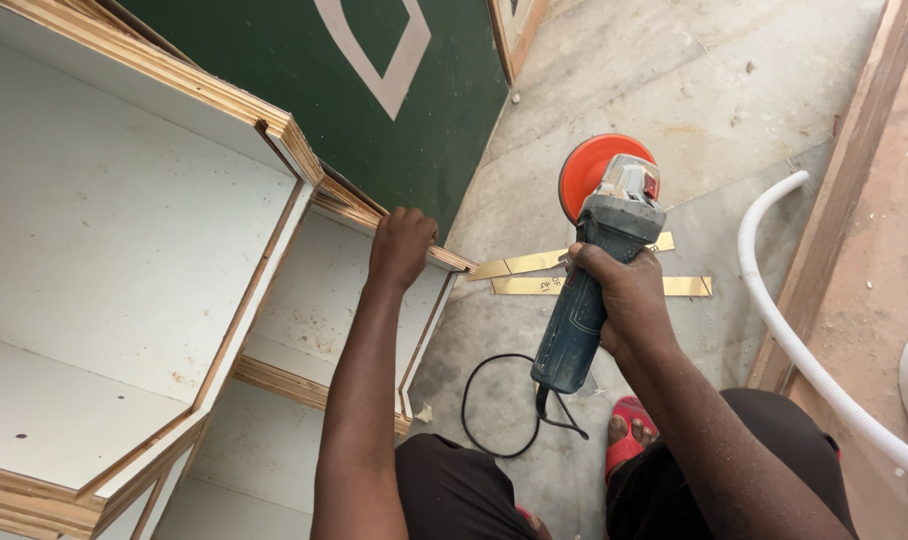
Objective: The person uses an electric sander to smooth the edges and surfaces of a wooden cabinet. They move the sander along the frame and shelves, then briefly touch the wood with their hand to check the surface.
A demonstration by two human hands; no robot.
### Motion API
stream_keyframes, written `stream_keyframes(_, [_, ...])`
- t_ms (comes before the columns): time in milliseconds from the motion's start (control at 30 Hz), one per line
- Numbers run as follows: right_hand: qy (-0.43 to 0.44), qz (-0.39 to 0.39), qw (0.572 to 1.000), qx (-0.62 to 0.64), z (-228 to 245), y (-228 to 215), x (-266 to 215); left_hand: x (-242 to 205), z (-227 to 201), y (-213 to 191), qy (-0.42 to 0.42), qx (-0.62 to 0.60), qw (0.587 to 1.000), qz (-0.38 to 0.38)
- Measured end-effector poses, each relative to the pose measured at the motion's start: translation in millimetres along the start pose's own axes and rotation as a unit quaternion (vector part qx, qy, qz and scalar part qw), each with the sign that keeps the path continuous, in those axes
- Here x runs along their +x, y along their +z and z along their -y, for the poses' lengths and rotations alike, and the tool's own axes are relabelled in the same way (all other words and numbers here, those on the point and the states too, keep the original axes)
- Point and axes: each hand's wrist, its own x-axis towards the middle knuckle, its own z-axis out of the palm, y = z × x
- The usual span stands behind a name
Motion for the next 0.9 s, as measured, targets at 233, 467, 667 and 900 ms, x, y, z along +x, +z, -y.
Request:
stream_keyframes(233, [0.0, 0.004, 1.0, 0.004, -4, -3, 6, -11, 10, -13, -0.054, -0.084, 0.995, -0.014])
stream_keyframes(467, [-0.008, 0.016, 1.0, 0.02, -9, -2, 7, -2, -2, -8, -0.028, -0.012, 0.999, 0.032])
stream_keyframes(667, [0.011, 0.003, 1.0, 0.016, -10, 2, 5, 2, 0, -3, -0.018, 0.0, 1.0, 0.023])
stream_keyframes(900, [0.024, 0.003, 1.0, 0.013, -9, 2, 5, -21, 14, -13, -0.027, -0.025, 0.996, -0.075])
